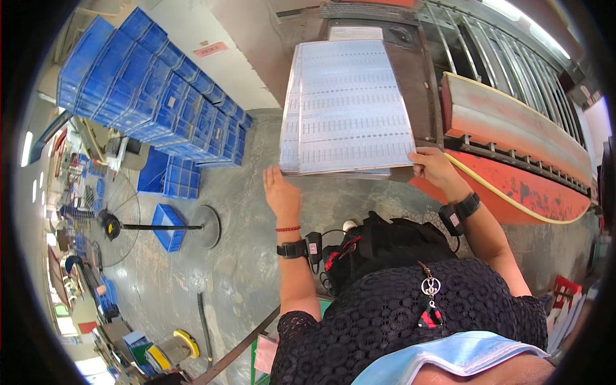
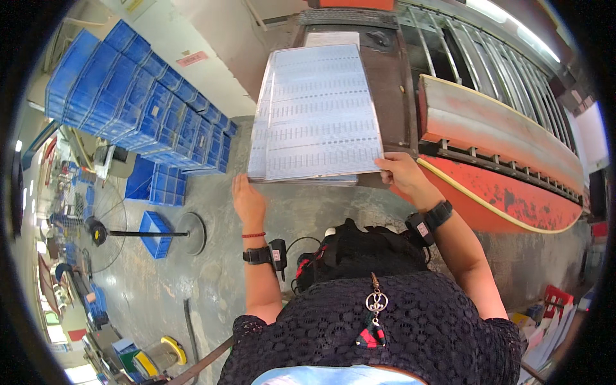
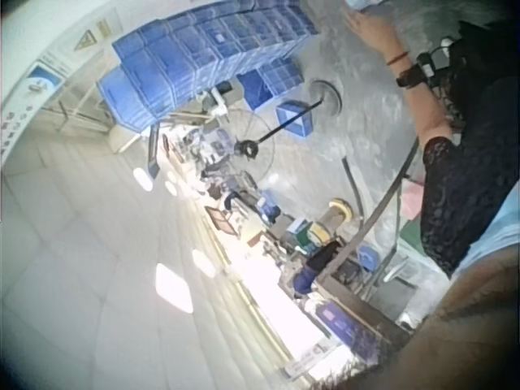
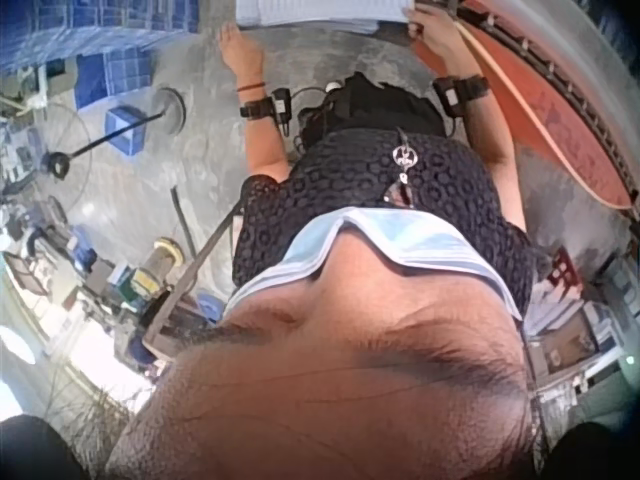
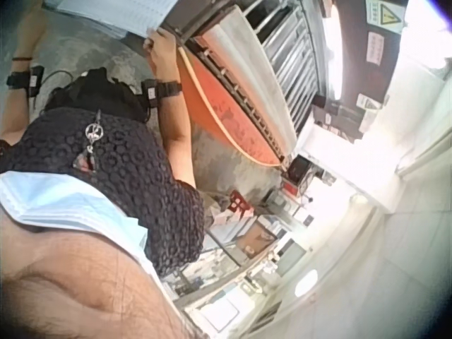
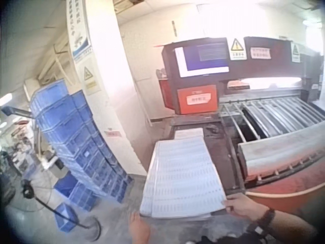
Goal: Loading green component boards into a machine and then verifying metal sheet components against a list.
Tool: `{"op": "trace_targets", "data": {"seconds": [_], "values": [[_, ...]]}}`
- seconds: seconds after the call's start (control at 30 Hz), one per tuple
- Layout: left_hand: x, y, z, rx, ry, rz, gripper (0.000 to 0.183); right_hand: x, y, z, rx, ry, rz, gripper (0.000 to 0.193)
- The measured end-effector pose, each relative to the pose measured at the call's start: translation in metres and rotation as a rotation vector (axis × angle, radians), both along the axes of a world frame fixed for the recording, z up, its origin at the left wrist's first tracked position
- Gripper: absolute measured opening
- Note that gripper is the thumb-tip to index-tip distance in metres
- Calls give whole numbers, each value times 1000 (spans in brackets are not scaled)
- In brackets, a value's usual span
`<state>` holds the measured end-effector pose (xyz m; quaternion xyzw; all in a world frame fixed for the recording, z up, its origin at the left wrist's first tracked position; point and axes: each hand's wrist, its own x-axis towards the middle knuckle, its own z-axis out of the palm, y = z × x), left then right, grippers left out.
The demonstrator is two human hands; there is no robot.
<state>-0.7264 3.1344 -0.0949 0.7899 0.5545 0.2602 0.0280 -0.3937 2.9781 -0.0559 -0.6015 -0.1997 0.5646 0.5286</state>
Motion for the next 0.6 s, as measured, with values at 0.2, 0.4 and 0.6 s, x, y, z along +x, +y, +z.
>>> {"op": "trace_targets", "data": {"seconds": [0.2,0.4,0.6], "values": [[3,-3,0,24,11,2,37,-10,6,6,-36,14,44,20],[5,-6,4,-12,47,14,38,-15,12,0,-43,-7,123,22],[4,-5,1,-9,16,2,37,-22,15,4,-38,-6,131,22]]}}
